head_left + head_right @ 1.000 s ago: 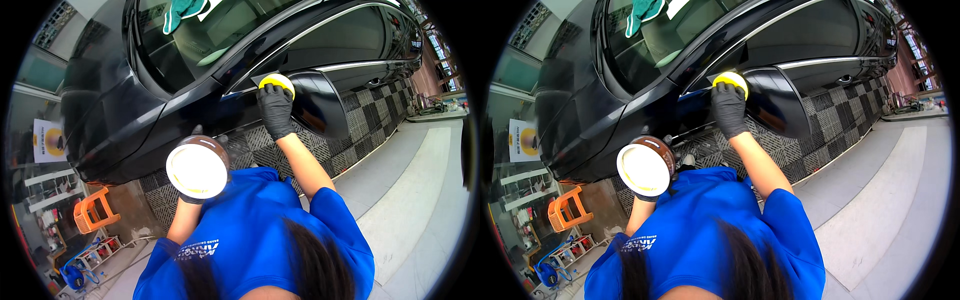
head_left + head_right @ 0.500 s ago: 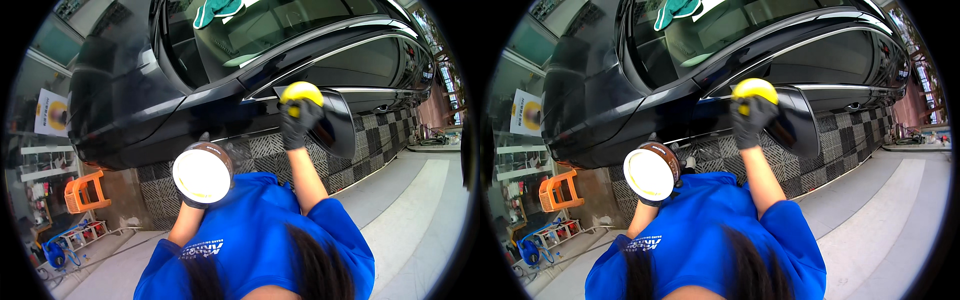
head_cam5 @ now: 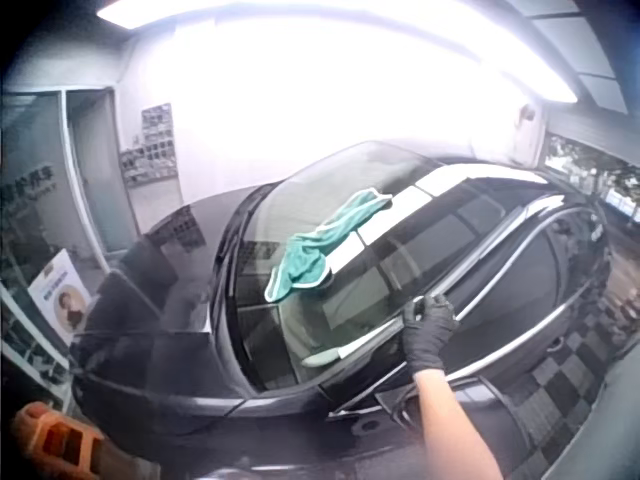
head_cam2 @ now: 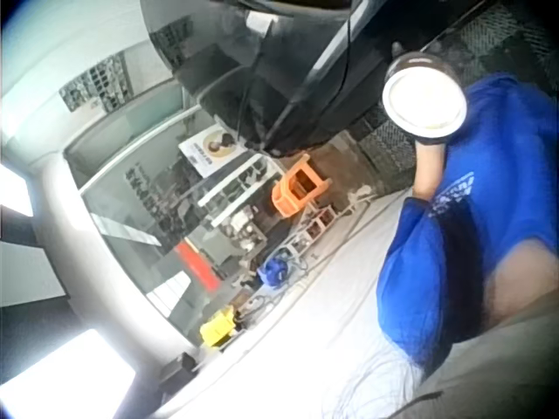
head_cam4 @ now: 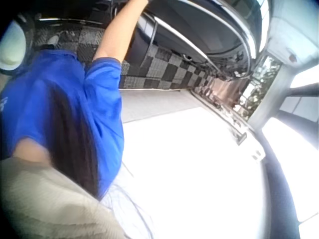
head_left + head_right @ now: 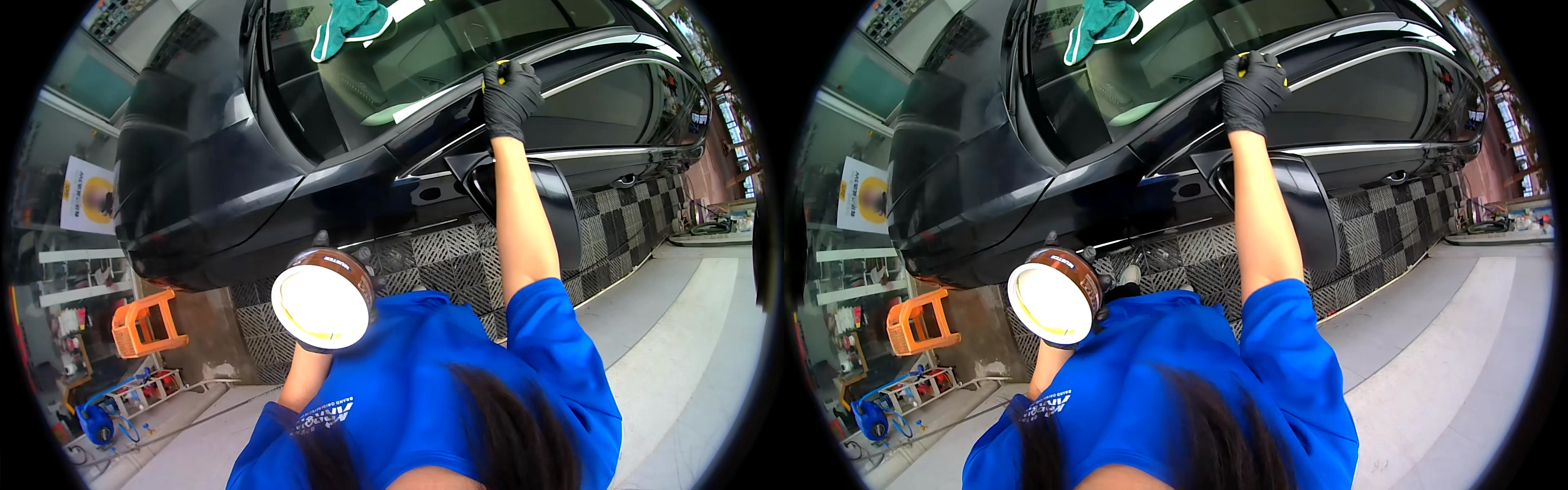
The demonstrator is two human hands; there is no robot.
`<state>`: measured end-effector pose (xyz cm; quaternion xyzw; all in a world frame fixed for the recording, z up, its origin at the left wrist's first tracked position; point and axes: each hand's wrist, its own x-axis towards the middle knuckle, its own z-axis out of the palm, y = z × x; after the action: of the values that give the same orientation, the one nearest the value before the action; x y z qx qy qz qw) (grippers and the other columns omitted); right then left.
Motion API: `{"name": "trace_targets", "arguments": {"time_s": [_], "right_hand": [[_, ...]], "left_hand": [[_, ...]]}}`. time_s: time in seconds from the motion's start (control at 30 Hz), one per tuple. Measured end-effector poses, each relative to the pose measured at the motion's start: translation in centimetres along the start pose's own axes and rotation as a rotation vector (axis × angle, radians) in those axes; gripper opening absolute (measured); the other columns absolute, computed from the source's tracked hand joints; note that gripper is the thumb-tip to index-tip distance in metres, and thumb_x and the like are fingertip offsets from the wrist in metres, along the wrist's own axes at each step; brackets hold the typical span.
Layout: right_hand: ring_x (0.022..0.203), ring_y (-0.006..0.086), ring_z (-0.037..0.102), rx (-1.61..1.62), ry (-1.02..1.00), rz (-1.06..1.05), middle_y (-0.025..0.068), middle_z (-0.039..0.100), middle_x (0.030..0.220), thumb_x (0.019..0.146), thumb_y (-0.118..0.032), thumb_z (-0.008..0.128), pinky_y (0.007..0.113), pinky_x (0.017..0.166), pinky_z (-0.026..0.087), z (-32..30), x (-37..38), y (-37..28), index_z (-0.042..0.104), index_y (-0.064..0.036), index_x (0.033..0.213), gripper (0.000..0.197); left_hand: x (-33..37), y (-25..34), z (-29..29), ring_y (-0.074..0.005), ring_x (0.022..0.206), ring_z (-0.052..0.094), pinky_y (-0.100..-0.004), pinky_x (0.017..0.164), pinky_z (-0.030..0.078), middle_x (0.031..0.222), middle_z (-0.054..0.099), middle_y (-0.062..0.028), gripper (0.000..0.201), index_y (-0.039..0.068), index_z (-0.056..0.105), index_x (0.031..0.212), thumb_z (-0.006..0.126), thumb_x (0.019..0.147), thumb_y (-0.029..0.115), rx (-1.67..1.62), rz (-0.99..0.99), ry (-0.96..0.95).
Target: The person applies a white paste to the exterior of a black car using a yellow applicator pad. They work on the front bumper, side panels, and roof, periodically dipping the pad into a container to reload the product.
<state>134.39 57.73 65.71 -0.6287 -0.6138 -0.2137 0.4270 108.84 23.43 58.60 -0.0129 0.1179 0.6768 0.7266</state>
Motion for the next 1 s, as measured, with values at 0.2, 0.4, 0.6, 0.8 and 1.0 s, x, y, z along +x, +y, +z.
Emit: {"name": "trace_targets", "arguments": {"time_s": [0.2,0.4,0.6,0.8,1.0], "right_hand": [[0.081,0.0326,0.06,0.263,-0.318,-0.134,0.0116,0.063,0.084,0.079,-0.031,0.06,0.061,0.085,0.037,0.7,-12.3,-8.4,0.064,-0.0093,0.082,0.022],[0.084,0.0326,0.059,0.243,-0.335,0.099,0.0154,0.065,0.086,0.085,-0.025,0.049,0.051,0.082,0.045,0.4,1.8,0.6,0.064,-0.002,0.084,0.027],[0.082,0.0347,0.065,0.131,-0.387,0.243,0.0185,0.067,0.087,0.088,-0.026,0.049,0.047,0.073,0.051,0.4,6.3,4.3,0.064,-0.0006,0.084,0.029],[0.091,0.0295,0.063,0.136,-0.428,-0.522,0.0154,0.064,0.093,0.074,-0.022,0.062,0.053,0.091,0.041,0.5,-0.4,1.7,0.063,-0.0055,0.098,0.029],[0.084,0.0284,0.061,-0.112,-0.151,-0.206,0.0124,0.064,0.086,0.073,-0.026,0.064,0.044,0.072,0.05,-2.7,10.4,9.9,0.068,-0.0105,0.087,0.021]], "left_hand": [[2.5,-0.6,1.7,-0.0343,0.116,0.057,-0.0465,0.092,0.052,0.126,0.057,-0.0165,0.057,0.01,0.053,0.128,0.048,0.091,0.053,-0.04,-0.099,-0.153],[4.2,-1.4,2.3,-0.0336,0.118,0.055,-0.0456,0.091,0.053,0.129,0.055,-0.0154,0.062,0.01,0.051,0.131,0.049,0.09,0.055,-0.041,-0.156,-0.158],[4.9,-3.3,2.3,-0.0342,0.12,0.053,-0.0474,0.096,0.049,0.13,0.054,-0.0156,0.059,0.01,0.051,0.132,0.053,0.09,0.052,-0.012,-0.184,-0.205],[6.9,-5.5,4.5,-0.0339,0.121,0.052,-0.048,0.098,0.047,0.13,0.055,-0.0143,0.055,0.011,0.053,0.13,0.054,0.09,0.049,0.023,-0.167,-0.124],[7.0,-6.5,-0.8,-0.0335,0.118,0.055,-0.0504,0.099,0.045,0.13,0.056,-0.0126,0.056,0.012,0.054,0.129,0.055,0.089,0.051,-0.235,-0.08,-0.21]]}}
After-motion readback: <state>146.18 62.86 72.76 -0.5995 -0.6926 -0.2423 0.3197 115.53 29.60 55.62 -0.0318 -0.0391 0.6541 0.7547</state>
